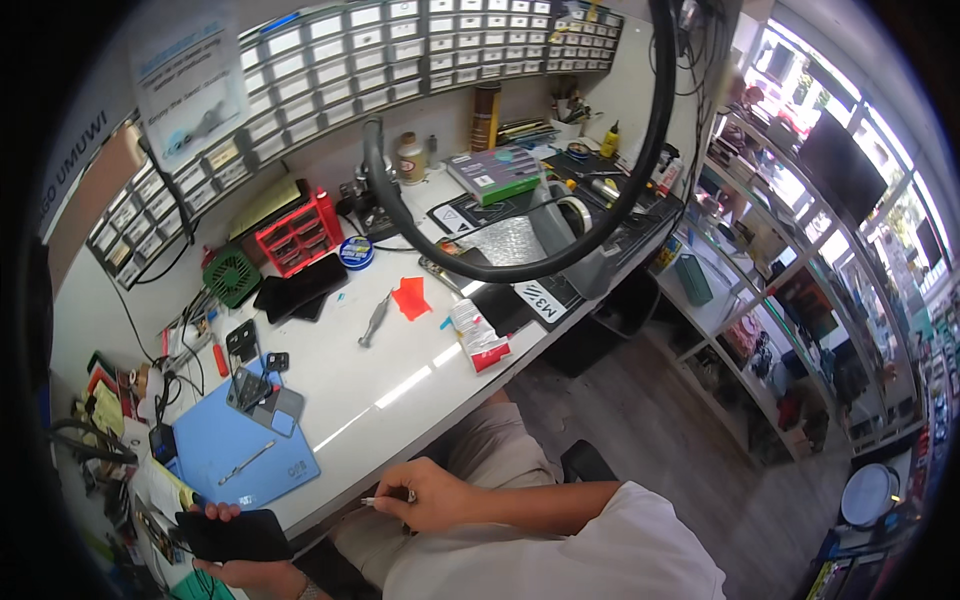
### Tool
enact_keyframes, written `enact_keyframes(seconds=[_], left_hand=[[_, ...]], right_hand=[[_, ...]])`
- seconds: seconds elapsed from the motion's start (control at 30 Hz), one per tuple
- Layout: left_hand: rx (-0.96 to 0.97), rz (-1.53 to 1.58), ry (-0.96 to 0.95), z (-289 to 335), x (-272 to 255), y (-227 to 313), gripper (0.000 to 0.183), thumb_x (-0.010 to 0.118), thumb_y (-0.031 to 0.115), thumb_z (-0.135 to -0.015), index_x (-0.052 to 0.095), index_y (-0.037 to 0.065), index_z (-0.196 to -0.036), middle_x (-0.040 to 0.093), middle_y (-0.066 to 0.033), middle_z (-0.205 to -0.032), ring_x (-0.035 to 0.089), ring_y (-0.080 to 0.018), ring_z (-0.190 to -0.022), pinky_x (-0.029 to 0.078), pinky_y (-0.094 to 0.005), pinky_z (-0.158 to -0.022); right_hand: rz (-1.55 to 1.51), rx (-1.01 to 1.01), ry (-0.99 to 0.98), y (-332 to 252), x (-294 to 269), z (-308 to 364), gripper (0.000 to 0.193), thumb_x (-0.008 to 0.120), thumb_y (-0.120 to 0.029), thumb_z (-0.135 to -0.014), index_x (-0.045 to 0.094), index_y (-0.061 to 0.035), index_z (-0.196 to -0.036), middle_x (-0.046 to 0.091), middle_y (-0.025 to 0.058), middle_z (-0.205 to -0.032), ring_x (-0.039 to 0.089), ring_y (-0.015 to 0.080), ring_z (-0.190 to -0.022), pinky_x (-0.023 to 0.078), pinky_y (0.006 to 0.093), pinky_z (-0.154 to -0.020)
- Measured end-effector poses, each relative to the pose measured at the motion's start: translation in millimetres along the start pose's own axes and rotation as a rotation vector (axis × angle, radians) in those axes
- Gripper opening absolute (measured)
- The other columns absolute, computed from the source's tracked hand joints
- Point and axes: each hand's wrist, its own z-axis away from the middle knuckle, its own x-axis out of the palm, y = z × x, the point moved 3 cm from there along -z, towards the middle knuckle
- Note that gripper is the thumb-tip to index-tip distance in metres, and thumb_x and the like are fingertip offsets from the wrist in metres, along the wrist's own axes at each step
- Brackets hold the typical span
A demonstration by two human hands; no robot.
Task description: The person handles a smartphone, removes the back cover, and inserts a SIM card into the tray. They then reassemble the phone and connect a charging cable to test it. The person also handles a second phone and its back cover during the process.
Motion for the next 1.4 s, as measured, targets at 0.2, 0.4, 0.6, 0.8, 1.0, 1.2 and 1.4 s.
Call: enact_keyframes(seconds=[0.2,0.4,0.6,0.8,1.0,1.2,1.4], left_hand=[[-0.147,0.089,0.117,2,40,-28,0.087,0.039,0.082,-0.099,0.064,0.002,-0.124,0.066,-0.0192,-0.098,0.063,-0.0334,-0.082,0.054,-0.0479,-0.080],[-0.399,0.087,-0.087,14,38,-71,0.086,0.035,0.080,-0.107,0.054,0.005,-0.146,0.063,-0.0132,-0.106,0.059,-0.0257,-0.088,0.052,-0.0419,-0.083],[-0.549,0.176,-0.185,25,57,-108,0.098,0.028,0.088,-0.102,0.059,0.004,-0.142,0.068,-0.0181,-0.102,0.064,-0.0327,-0.085,0.054,-0.0508,-0.083],[-0.561,0.190,-0.163,26,51,-118,0.099,0.027,0.089,-0.102,0.058,0.004,-0.141,0.069,-0.0200,-0.102,0.065,-0.0336,-0.085,0.054,-0.0517,-0.083],[-0.545,0.179,-0.174,23,53,-122,0.099,0.027,0.090,-0.101,0.057,0.004,-0.140,0.069,-0.0213,-0.102,0.065,-0.0348,-0.087,0.054,-0.0529,-0.083],[-0.556,0.221,-0.195,20,51,-125,0.102,0.027,0.091,-0.100,0.056,0.002,-0.140,0.069,-0.0232,-0.104,0.066,-0.0369,-0.088,0.054,-0.0544,-0.085],[-0.540,0.210,-0.207,17,50,-125,0.102,0.026,0.091,-0.100,0.056,0.002,-0.140,0.069,-0.0236,-0.104,0.066,-0.0377,-0.088,0.053,-0.0550,-0.085]], right_hand=[[0.180,0.040,0.230,41,-67,27,0.035,0.086,-0.030,-0.095,0.079,-0.0016,-0.114,0.080,0.0137,-0.100,0.076,0.0253,-0.088,0.061,0.0372,-0.085],[0.183,0.009,0.593,-9,-144,61,0.040,0.092,-0.021,-0.089,0.078,-0.0046,-0.122,0.077,0.0112,-0.103,0.074,0.0220,-0.095,0.059,0.0367,-0.087],[0.989,-0.155,1.031,-44,-174,17,0.026,0.087,-0.020,-0.090,0.080,-0.0011,-0.106,0.072,0.0145,-0.108,0.069,0.0302,-0.100,0.056,0.0409,-0.091],[0.747,-0.200,0.732,-20,-166,-19,0.024,0.084,-0.017,-0.091,0.079,-0.0001,-0.108,0.072,0.0172,-0.106,0.066,0.0367,-0.102,0.054,0.0431,-0.090],[0.794,-0.161,0.971,-33,-225,-40,0.020,0.074,-0.008,-0.093,0.076,0.0003,-0.111,0.072,0.0207,-0.112,0.066,0.0401,-0.111,0.052,0.0474,-0.099],[1.000,0.082,0.910,-18,-265,-47,0.038,0.078,-0.019,-0.090,0.072,-0.0021,-0.123,0.067,0.0217,-0.126,0.061,0.0433,-0.121,0.049,0.0521,-0.106],[1.007,0.100,0.875,-26,-269,-53,0.036,0.082,-0.023,-0.090,0.072,-0.0008,-0.116,0.069,0.0207,-0.120,0.064,0.0415,-0.118,0.052,0.0512,-0.102]])
